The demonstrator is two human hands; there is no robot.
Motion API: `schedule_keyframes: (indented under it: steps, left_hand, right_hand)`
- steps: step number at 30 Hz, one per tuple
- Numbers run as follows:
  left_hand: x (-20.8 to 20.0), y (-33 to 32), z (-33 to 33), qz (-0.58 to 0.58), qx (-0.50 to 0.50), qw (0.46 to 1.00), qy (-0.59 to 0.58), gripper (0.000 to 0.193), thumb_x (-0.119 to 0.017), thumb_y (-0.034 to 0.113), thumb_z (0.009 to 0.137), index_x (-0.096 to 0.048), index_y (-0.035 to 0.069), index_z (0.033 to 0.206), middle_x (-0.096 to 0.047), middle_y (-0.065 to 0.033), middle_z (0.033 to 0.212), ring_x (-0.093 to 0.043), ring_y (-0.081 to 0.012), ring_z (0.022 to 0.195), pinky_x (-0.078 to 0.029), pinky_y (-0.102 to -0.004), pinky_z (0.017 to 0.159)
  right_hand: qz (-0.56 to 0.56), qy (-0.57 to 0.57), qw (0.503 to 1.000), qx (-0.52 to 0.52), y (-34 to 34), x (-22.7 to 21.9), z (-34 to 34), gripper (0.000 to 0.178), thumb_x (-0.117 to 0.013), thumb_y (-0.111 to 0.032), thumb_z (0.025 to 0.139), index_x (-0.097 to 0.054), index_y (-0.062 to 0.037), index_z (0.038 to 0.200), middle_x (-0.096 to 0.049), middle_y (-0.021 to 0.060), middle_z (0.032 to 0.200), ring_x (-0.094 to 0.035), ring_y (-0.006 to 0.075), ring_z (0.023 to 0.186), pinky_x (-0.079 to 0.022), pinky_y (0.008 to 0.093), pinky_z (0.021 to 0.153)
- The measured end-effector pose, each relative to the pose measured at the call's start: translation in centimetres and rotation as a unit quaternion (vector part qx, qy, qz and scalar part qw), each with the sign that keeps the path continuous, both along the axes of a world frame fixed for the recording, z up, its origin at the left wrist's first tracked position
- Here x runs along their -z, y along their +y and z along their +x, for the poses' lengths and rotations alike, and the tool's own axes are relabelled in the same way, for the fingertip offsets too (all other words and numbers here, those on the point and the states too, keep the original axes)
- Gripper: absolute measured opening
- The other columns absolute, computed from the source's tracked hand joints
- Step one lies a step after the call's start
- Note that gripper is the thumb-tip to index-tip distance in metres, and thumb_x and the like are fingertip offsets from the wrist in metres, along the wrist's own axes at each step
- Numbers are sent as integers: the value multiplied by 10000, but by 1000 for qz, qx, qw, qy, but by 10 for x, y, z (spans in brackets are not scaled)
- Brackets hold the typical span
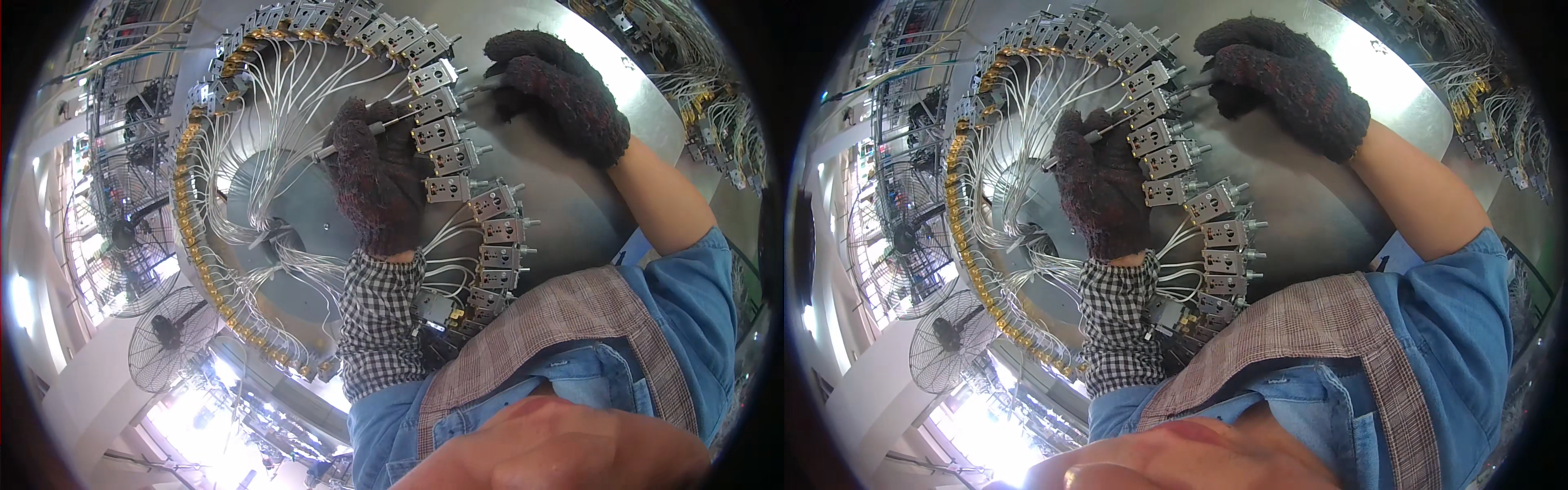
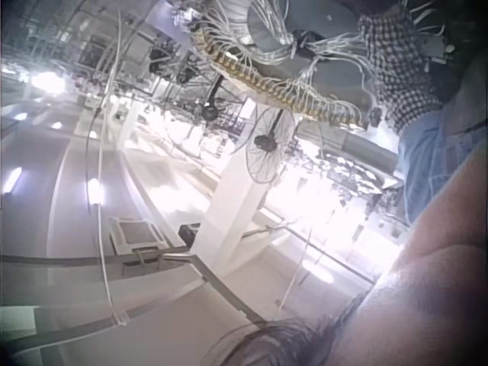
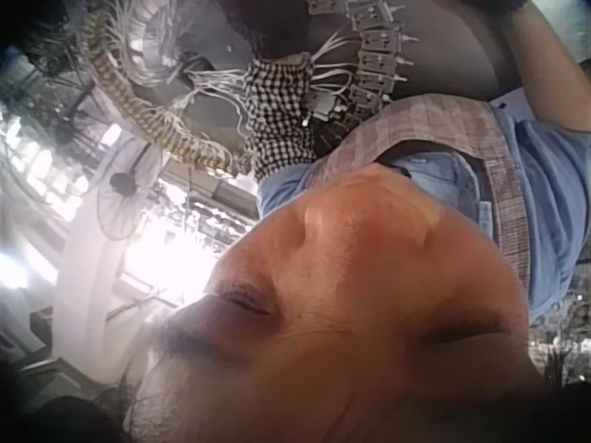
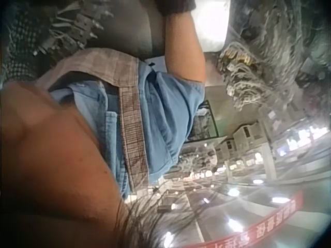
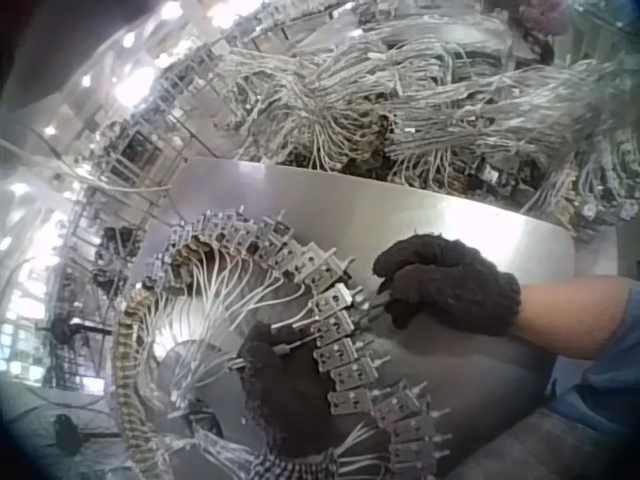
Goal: Assembling and organizing multiple wire harnesses on a circular fixture and then moving them.
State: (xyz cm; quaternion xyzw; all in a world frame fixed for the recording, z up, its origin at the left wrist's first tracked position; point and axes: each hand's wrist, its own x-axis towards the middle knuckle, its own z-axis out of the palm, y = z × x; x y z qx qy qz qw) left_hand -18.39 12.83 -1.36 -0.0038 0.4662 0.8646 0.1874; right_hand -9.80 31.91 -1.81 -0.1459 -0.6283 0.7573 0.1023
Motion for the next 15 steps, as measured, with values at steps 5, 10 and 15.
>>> schedule_keyframes:
  steps: [5, 10, 15]
  left_hand:
    - [1, -2, 2, -10, 2, 1000, 5, 287, -484, 227, 917, -434, 16, 1104, -545, -127, 949, -588, -291, 935, -536, -383, 758]
    - [-2, -5, 0, 14, 45, 999, 4, 251, -481, 223, 918, -435, 33, 1076, -539, -124, 968, -594, -292, 936, -558, -346, 642]
    - [3, -2, 1, 27, 28, 999, 5, 229, -481, 209, 917, -448, 24, 1048, -535, -130, 973, -597, -287, 923, -555, -339, 635]
  right_hand:
    - [-63, -24, 998, -9, 0, 1, 1, 304, -553, -191, 863, -559, -31, 1122, -620, 78, 848, -598, 158, 745, -502, 287, 700]
    - [-49, 4, 999, -5, 3, 4, 1, 304, -547, -189, 872, -553, -26, 1128, -625, 96, 916, -606, 164, 800, -509, 292, 748]
    - [-21, 21, 1000, -3, -2, 2, 0, 309, -614, -197, 801, -580, -27, 1056, -610, 92, 982, -620, 173, 828, -505, 276, 717]
